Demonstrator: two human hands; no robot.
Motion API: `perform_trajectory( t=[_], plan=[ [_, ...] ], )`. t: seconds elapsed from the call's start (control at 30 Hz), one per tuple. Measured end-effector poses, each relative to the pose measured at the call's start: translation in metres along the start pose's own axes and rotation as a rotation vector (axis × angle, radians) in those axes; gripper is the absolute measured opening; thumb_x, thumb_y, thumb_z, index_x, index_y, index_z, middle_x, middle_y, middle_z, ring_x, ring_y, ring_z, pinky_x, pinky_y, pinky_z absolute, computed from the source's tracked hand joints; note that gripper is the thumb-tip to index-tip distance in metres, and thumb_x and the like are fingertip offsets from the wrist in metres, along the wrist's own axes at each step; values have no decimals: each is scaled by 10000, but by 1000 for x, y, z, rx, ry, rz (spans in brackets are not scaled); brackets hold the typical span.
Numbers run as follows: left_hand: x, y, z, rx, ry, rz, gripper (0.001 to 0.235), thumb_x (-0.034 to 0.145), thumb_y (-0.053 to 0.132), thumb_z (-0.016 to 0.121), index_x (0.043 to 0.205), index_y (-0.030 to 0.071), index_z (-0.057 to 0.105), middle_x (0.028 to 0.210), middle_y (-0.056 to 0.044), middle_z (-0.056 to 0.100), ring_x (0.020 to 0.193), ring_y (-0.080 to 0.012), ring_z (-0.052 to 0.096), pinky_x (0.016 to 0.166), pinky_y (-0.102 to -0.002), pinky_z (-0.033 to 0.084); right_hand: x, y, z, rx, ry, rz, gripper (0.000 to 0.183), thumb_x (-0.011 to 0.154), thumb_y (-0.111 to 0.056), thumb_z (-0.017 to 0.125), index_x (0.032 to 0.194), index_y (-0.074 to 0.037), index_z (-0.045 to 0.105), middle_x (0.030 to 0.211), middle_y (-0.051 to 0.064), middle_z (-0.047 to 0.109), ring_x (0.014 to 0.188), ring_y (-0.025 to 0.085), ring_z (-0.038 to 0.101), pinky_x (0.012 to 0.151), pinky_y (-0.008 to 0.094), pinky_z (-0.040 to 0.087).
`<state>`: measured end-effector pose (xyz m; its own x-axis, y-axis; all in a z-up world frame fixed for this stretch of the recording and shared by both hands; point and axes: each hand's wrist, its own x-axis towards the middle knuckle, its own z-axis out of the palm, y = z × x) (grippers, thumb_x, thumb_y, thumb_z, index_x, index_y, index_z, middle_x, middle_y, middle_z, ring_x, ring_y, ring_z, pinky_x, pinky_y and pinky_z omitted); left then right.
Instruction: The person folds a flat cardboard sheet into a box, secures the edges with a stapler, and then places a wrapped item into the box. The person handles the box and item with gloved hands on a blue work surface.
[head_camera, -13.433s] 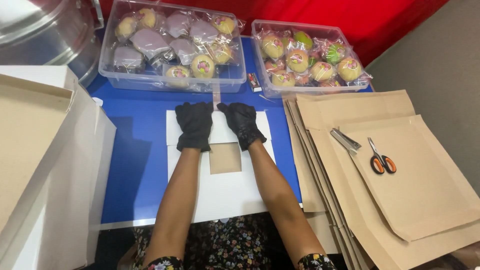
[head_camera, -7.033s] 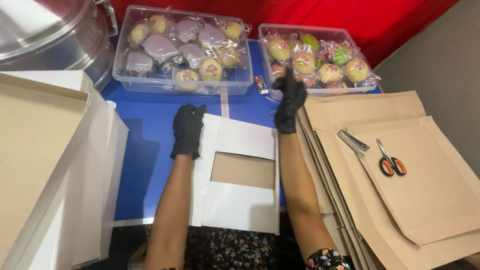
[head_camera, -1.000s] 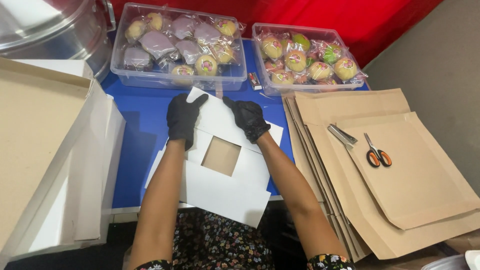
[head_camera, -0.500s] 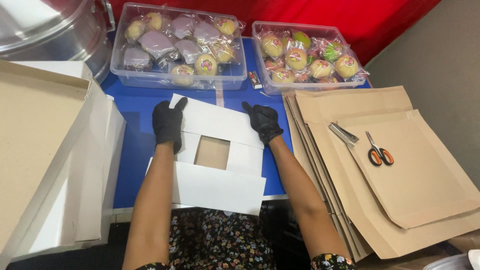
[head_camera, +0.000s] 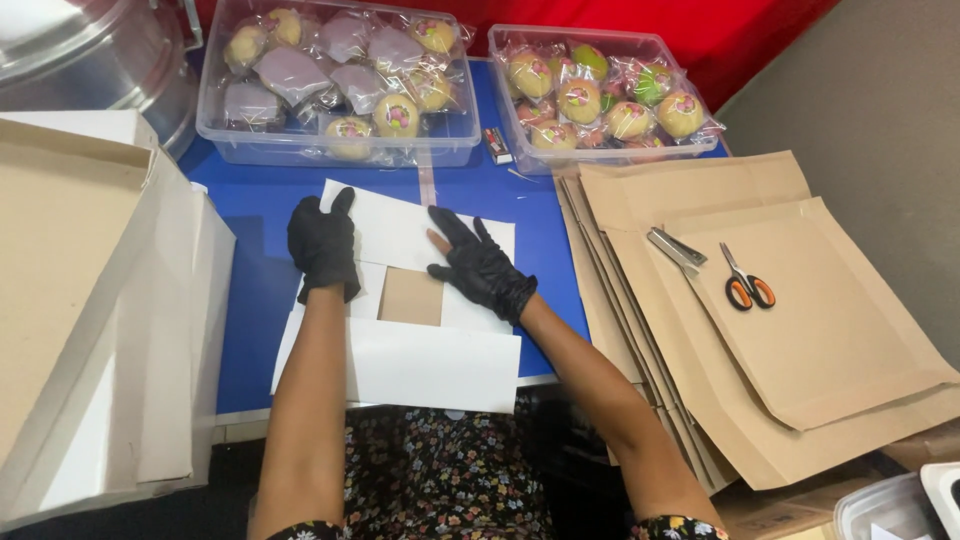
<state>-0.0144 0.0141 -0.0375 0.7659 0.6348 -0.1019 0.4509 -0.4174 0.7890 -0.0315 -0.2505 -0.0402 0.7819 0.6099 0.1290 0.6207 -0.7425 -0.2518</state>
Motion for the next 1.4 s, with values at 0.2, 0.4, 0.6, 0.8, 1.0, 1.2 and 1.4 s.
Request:
perform_trajectory(
  t=[0.2,0.4,0.6,0.8,1.0,1.2,1.4],
  plan=[
    [11,-9,11,-41,13,51,591,920,649,728,1157,108,698,1074,-138,713,1105,-363,680,938,-524,540,-31,-55,-32,85,-87,-232,736,1010,-655,453,1593,-218,345,1708,112,196,1578,296,164,1292,530,99],
    [13,-6,10,-24,-1,30,539,908,623,743,1141,139,708,1065,-118,720,1101,-349,686,923,-523,543,-44,-63,-39,218,-273,-314,614,1030,-528,496,1580,-282,373,1676,186,256,1470,564,235,1217,663,257],
    [-1,2,6,-26,-118,-23,483,948,620,664,1251,244,659,1210,-21,691,1213,-298,634,983,-520,534,10,8,-45,570,178,293,329,1058,-450,553,1380,-421,617,1415,-165,614,1384,67,500,1233,365,324],
    [-24,26,-24,-134,-188,-20,544,1077,278,559,1541,294,276,1535,-32,507,1407,-318,481,1145,-579,414,41,19,-32,113,-127,20,546,1069,-522,447,1586,-370,359,1683,-67,280,1564,161,191,1289,522,26],
    [5,-19,-1,914,285,1198,573,931,443,685,1480,348,550,1676,-43,348,1500,-320,366,1167,-528,400,53,24,-36,54,-166,-104,544,1098,-480,379,1606,-294,332,1711,-54,200,1583,196,118,1269,564,-13],
    [4,-21,4,612,-176,997,605,1077,622,279,1621,358,269,1648,66,353,1498,-187,344,1245,-540,232,39,1,-46,76,-182,-141,588,1082,-497,407,1604,-237,333,1704,-8,229,1576,199,147,1284,554,10],
    [-6,-11,3,780,-266,812,584,1063,644,160,1620,481,92,1685,177,170,1531,-95,202,1273,-482,135,19,-19,-50,182,-228,-238,585,1081,-477,411,1608,-243,317,1707,23,223,1574,221,176,1295,510,62]
  ],
)
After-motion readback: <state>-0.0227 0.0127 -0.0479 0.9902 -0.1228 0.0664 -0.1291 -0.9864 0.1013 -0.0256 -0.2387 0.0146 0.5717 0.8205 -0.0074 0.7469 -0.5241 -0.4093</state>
